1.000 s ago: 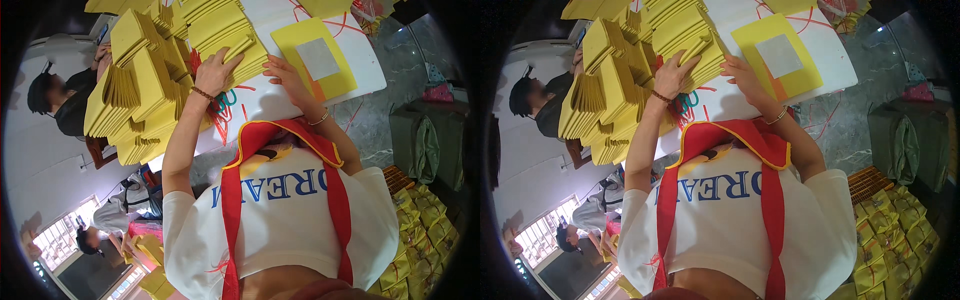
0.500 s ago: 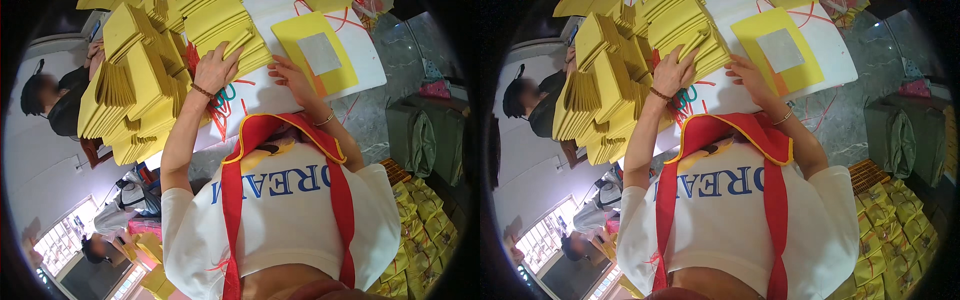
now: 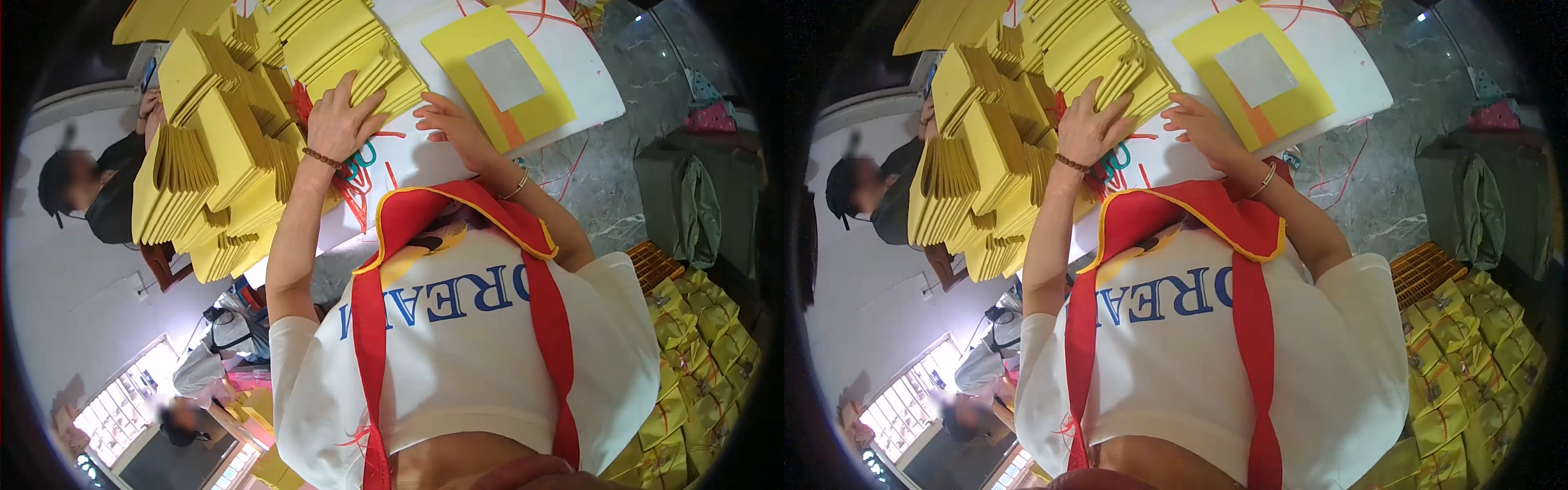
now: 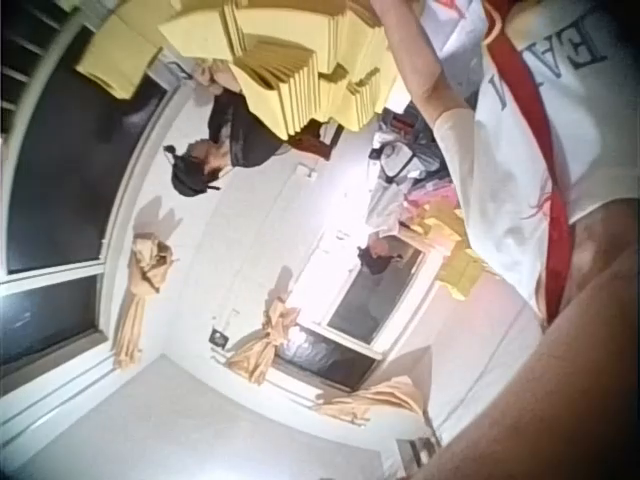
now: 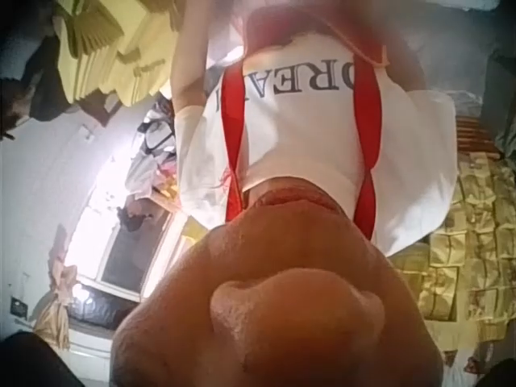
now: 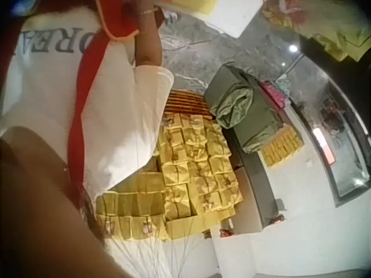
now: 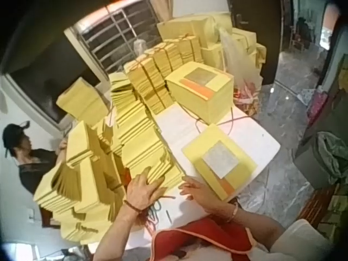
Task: Folding and stacking yellow sheets of paper with a silver foil center.
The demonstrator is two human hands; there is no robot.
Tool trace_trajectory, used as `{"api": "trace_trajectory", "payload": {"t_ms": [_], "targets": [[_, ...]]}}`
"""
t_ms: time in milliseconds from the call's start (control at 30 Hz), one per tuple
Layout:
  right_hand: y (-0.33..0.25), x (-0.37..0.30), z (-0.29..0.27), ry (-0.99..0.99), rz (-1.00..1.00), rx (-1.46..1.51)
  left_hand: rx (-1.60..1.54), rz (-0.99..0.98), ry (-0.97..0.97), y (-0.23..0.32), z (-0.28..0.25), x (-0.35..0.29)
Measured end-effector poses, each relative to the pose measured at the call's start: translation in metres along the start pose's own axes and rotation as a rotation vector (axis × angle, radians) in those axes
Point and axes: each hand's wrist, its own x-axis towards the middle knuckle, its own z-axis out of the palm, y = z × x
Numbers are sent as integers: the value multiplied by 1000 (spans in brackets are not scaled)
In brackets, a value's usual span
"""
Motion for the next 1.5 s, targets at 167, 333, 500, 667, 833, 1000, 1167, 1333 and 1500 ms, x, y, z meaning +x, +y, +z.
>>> {"api": "trace_trajectory", "payload": {"t_ms": [167, 333, 500, 667, 833, 1000, 1167, 1333, 1500], "targets": [[-6, 1, 2, -2, -5, -28, 72, 22, -26, 1, 4, -3], [-4, -2, 5, -73, -36, -29, 87, 46, -15, -1, 5, -1], [-4, -1, 5, -77, -19, -17, 121, 44, -38, -2, 8, -1], [3, 0, 3, -109, -54, 5, 143, 59, 6, -4, 8, -2], [-4, -3, 5, -73, -2, -42, 118, 32, -11, -6, 5, 0], [5, -1, 3, -77, 33, -38, 111, 6, -22, -6, 2, 1], [7, -6, 7, -119, 85, 0, 111, 46, -13, -7, 0, 2], [17, -2, 15, -130, 148, 70, 138, 47, -13, -9, 6, -1], [1, -7, 16, -127, 107, 63, 127, 32, 19, 2, 2, -1]]}}
